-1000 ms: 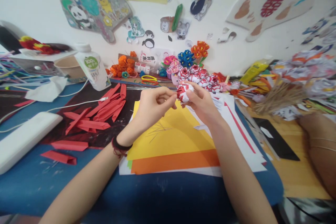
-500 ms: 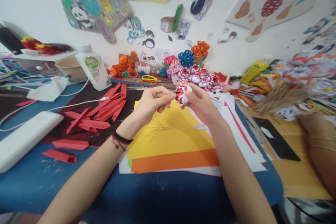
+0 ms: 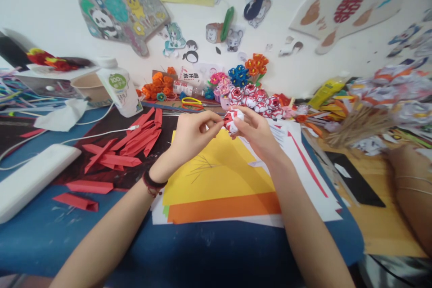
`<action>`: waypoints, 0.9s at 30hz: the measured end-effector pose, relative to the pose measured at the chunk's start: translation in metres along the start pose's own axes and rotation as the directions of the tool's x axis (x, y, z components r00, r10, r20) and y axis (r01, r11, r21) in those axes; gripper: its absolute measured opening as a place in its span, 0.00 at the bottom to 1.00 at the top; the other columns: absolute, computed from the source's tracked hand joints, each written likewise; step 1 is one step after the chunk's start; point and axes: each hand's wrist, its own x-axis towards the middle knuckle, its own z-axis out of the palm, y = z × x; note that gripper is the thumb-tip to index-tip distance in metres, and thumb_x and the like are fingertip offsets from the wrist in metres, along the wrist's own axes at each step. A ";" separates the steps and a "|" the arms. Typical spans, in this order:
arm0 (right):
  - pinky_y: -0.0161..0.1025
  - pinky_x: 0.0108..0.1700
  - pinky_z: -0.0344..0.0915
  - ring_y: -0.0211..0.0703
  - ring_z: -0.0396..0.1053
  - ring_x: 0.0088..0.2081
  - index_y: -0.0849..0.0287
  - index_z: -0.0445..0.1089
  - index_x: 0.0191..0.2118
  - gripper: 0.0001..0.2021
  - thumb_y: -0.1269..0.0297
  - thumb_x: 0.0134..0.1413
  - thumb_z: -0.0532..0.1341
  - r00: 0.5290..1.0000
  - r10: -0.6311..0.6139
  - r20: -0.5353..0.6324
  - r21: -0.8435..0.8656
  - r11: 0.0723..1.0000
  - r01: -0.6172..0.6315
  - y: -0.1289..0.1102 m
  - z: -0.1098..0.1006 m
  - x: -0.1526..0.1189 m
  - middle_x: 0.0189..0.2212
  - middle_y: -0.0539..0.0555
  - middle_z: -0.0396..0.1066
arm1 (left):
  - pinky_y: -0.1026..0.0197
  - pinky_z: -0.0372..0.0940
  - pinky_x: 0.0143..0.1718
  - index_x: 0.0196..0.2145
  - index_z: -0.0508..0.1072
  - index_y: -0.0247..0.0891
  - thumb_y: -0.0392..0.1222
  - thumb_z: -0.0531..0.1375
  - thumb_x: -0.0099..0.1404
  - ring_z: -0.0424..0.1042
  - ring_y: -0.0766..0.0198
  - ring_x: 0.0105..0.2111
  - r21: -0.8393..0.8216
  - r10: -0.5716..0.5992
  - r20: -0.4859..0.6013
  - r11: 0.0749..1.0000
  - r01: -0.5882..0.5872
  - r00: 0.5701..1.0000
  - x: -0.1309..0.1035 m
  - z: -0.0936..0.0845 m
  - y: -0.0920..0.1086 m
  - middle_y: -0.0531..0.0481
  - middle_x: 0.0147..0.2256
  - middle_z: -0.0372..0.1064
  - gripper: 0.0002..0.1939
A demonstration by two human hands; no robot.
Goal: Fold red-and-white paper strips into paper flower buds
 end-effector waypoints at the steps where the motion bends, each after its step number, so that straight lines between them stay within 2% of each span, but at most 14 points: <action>1: 0.36 0.34 0.74 0.37 0.74 0.33 0.54 0.74 0.53 0.24 0.50 0.54 0.72 1.000 -0.002 -0.005 -0.012 1.000 0.002 0.000 0.000 0.000 0.37 0.52 0.77 | 0.68 0.60 0.25 0.35 0.79 0.38 0.39 0.63 0.67 0.67 0.71 0.21 0.076 0.046 -0.016 0.996 -0.045 0.999 -0.001 0.001 -0.001 0.55 0.23 0.74 0.05; 7: 0.38 0.36 0.77 0.39 0.75 0.33 0.53 0.74 0.53 0.24 0.51 0.53 0.73 0.998 0.040 0.046 -0.028 0.999 -0.039 0.001 0.001 0.000 0.37 0.51 0.77 | 0.68 0.57 0.26 0.35 0.76 0.39 0.35 0.61 0.67 0.68 0.73 0.21 0.356 0.217 -0.025 0.914 -0.194 0.976 -0.006 0.007 -0.006 0.56 0.26 0.77 0.04; 13: 0.40 0.37 0.78 0.38 0.76 0.32 0.53 0.72 0.53 0.24 0.55 0.52 0.73 0.993 0.084 0.083 -0.016 0.996 -0.083 -0.001 0.006 -0.001 0.40 0.51 0.77 | 0.61 0.50 0.24 0.29 0.74 0.38 0.36 0.58 0.69 0.67 0.69 0.20 0.601 0.380 -0.035 0.747 -0.284 0.925 -0.011 0.012 -0.001 0.54 0.22 0.74 0.11; 18: 0.41 0.37 0.79 0.39 0.75 0.34 0.54 0.73 0.50 0.21 0.62 0.49 0.72 0.995 0.075 0.059 -0.045 0.996 -0.072 -0.005 0.011 -0.001 0.39 0.50 0.76 | 0.60 0.47 0.23 0.25 0.71 0.39 0.38 0.56 0.72 0.59 0.69 0.18 0.636 0.456 0.016 0.682 -0.361 0.890 -0.013 0.013 0.003 0.55 0.18 0.66 0.16; 22: 0.39 0.38 0.78 0.38 0.73 0.35 0.55 0.74 0.48 0.19 0.67 0.47 0.71 0.997 0.065 0.035 -0.055 0.997 -0.063 -0.006 0.013 -0.001 0.38 0.49 0.74 | 0.60 0.49 0.23 0.25 0.71 0.38 0.36 0.56 0.73 0.59 0.69 0.18 0.660 0.524 0.028 0.630 -0.410 0.851 -0.014 0.015 0.004 0.55 0.18 0.66 0.16; 27: 0.39 0.38 0.78 0.38 0.73 0.35 0.56 0.73 0.49 0.20 0.66 0.47 0.70 0.999 0.038 0.021 -0.057 0.998 -0.037 -0.004 0.012 -0.001 0.39 0.49 0.74 | 0.62 0.49 0.23 0.27 0.74 0.39 0.37 0.58 0.71 0.60 0.70 0.17 0.633 0.499 -0.029 0.680 -0.370 0.866 -0.013 0.017 0.003 0.56 0.18 0.69 0.13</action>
